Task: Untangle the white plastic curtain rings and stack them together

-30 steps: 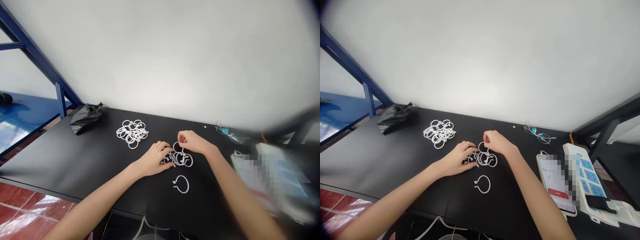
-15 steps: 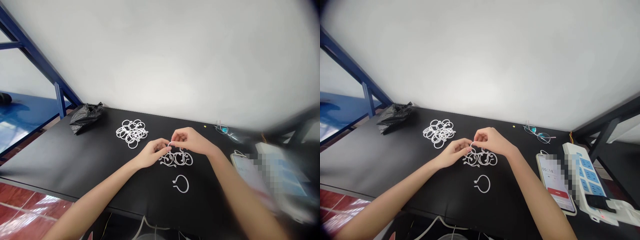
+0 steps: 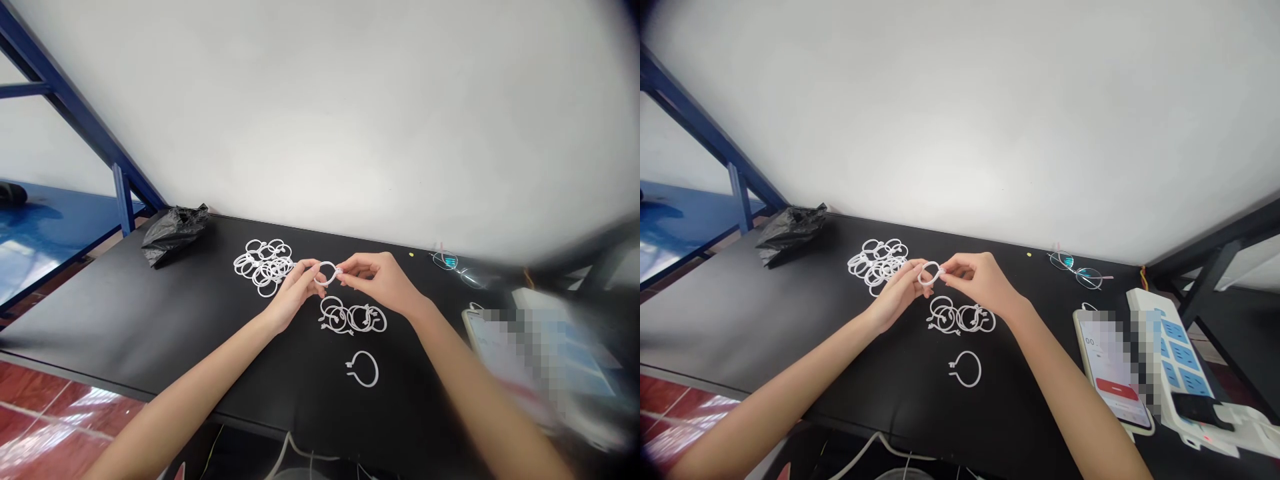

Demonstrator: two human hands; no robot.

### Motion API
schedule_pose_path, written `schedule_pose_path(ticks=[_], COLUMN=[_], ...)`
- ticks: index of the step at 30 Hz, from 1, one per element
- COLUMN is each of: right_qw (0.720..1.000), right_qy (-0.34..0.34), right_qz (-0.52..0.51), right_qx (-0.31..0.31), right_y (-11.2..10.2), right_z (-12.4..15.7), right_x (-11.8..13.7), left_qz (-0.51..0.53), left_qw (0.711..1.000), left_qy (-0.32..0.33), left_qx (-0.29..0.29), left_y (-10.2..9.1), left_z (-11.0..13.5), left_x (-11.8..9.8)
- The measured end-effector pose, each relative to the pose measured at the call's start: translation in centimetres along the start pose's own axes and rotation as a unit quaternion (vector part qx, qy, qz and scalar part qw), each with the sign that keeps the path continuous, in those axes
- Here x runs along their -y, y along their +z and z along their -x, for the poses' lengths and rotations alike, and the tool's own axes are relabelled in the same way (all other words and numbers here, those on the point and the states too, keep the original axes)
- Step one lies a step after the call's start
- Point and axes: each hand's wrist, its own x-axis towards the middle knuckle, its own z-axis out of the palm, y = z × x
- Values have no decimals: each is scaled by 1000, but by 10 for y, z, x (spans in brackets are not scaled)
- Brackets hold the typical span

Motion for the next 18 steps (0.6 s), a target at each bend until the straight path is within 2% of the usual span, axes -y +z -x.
schedule_pose_path(ticks=[2,3,5,7,10,14,18], right_qw=[1000,1000,1000,999,998,993,991], right_qy=[-10,-14,-17,-17,-38,-103,-125], right_qz=[2,1,-10,-32,-55,-54,-51], right_qx=[10,11,11,16,12,-11,-9], right_y=[7,11,17,22,26,29,30], right_z=[1,1,2,3,4,4,3], right_x=[1,2,3,5,7,6,3], left_qz=[-125,-199,-328,-401,-424,-413,-416], left_qw=[989,973,926,886,865,863,863], left_qy=[75,115,185,227,259,282,273], left_qx=[-9,-15,-32,-56,-75,-75,-83], left_y=[2,2,0,-4,-8,-8,-6], left_z=[4,6,10,11,10,9,10], left_x=[0,0,0,-1,-2,-3,-4])
